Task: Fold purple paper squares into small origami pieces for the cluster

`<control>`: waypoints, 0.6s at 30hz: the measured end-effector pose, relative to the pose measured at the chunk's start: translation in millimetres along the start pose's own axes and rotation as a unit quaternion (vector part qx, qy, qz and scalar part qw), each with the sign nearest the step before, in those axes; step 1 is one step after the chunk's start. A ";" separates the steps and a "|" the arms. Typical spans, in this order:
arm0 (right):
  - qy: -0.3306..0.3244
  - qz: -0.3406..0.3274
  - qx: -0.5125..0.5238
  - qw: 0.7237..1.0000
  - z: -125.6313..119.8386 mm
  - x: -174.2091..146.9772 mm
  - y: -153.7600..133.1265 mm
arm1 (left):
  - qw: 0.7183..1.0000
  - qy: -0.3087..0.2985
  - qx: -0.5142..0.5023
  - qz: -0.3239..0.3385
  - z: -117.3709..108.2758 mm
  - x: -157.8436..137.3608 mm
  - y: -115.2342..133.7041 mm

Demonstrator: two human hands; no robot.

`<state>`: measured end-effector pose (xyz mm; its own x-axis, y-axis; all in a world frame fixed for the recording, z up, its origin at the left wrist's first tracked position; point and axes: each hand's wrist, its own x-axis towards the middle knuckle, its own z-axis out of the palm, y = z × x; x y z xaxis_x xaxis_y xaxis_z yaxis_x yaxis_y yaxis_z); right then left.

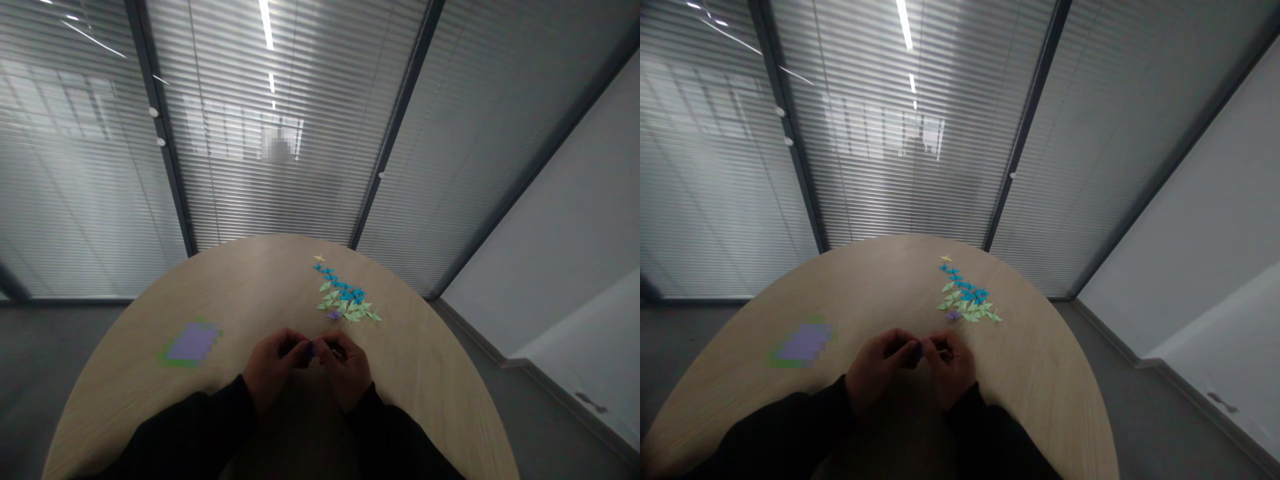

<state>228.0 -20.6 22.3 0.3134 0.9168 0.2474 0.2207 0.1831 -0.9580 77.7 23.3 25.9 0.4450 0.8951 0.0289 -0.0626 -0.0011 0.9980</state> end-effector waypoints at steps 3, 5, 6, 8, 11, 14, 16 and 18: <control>-0.005 0.007 -0.003 1.000 -1.5 1.4 -0.6 | 1.000 -0.006 0.010 0.010 -0.1 -0.1 -0.5; -0.008 0.010 -0.009 1.000 -1.3 1.8 -0.1 | 1.000 -0.007 0.010 0.014 -0.4 0.4 -2.0; -0.009 0.013 -0.010 1.000 -0.8 1.7 0.2 | 1.000 -0.006 0.007 0.015 -0.6 0.7 -2.7; -0.015 0.020 -0.001 1.000 0.4 1.2 0.8 | 1.000 0.004 -0.001 0.010 -1.0 1.5 -3.4; -0.010 0.020 0.014 1.000 1.3 0.3 1.4 | 1.000 0.019 -0.020 -0.009 -1.1 2.0 -2.1; -0.003 0.019 0.000 1.000 0.3 0.5 2.2 | 0.999 0.019 -0.021 -0.016 -0.8 1.7 -0.2; -0.003 0.019 -0.013 1.000 -0.8 1.3 3.4 | 1.000 0.011 -0.010 -0.014 -0.5 1.3 0.0; 0.001 0.021 -0.016 1.000 -1.7 2.1 4.7 | 1.000 0.002 -0.004 -0.010 -0.1 0.7 -0.6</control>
<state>231.3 -18.4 18.6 0.3249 0.9225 0.2082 0.2378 0.1334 -0.9621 77.9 24.0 25.3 0.4424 0.8968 0.0093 -0.0613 0.0199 0.9979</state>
